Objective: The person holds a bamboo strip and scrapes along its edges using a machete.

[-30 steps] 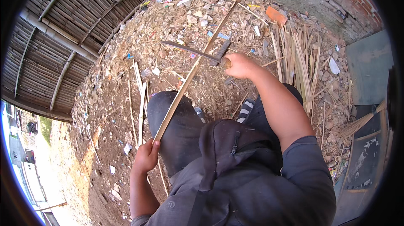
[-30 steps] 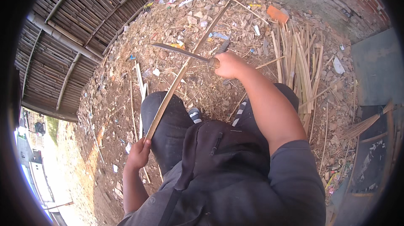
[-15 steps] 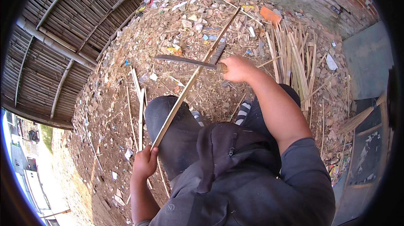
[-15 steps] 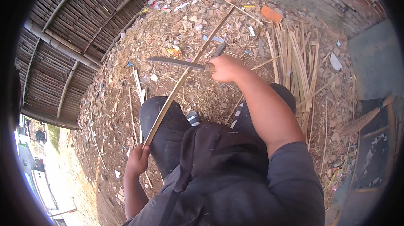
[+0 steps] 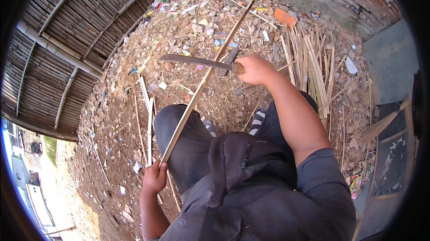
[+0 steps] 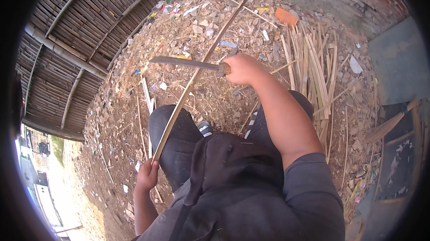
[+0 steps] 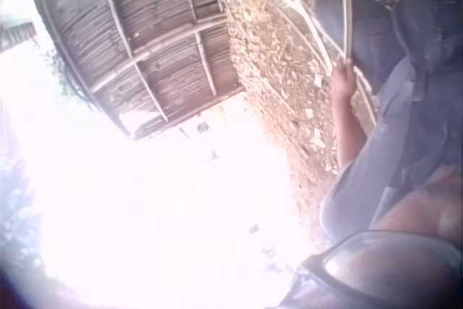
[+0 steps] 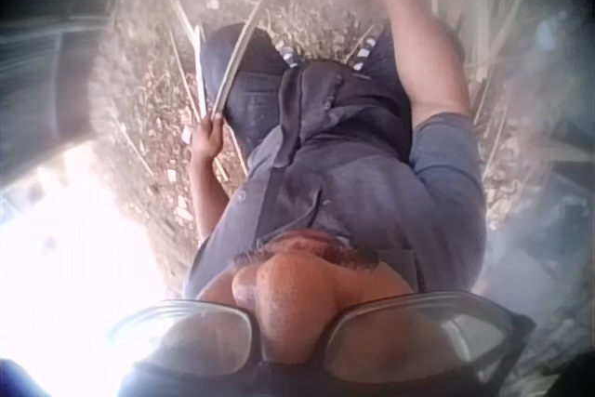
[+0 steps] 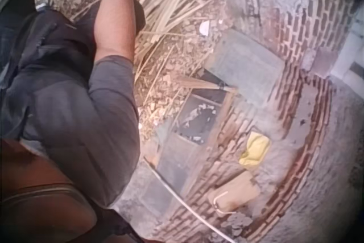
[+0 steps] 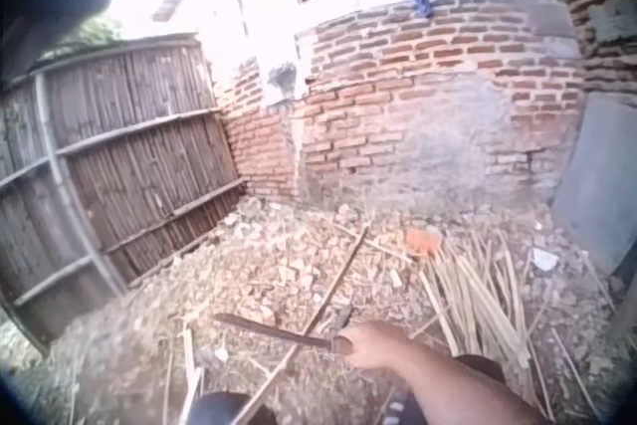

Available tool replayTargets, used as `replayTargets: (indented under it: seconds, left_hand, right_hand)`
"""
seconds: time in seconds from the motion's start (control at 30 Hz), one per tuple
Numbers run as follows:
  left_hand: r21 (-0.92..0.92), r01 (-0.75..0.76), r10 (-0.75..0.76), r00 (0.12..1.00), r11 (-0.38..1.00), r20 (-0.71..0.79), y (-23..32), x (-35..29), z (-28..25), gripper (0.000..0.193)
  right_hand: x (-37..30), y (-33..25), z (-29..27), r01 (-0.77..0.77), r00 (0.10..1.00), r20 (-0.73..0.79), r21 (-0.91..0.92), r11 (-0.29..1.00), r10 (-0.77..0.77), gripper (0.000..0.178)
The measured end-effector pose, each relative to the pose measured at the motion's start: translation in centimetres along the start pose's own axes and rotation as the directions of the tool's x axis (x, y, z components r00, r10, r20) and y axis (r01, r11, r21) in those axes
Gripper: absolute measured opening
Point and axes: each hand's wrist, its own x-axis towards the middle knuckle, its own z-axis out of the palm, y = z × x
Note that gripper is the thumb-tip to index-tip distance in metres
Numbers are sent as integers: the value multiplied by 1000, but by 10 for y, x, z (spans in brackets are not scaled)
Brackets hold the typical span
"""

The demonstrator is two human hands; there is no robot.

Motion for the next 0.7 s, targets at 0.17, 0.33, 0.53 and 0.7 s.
replayTargets:
  seconds: [0.17,0.33,0.53,0.7]
  left_hand:
    - [38,-21,23,998,999,-59,-8,-4,9,37]
    - [27,58,-59,998,998,20,-7,0,0,37]
    - [-7,0,0,998,1000,-58,-9,-6,6,35]
    - [120,-75,93,985,990,-146,-39,-21,0,26]
  right_hand:
    - [8,36,-10,-20,1000,23,33,999,19,26]
    - [16,61,6,-151,983,-90,100,983,161,29]
    - [-4,8,3,43,996,-76,37,998,-40,26]
    - [3,20,-4,87,996,-20,-32,996,-88,27]
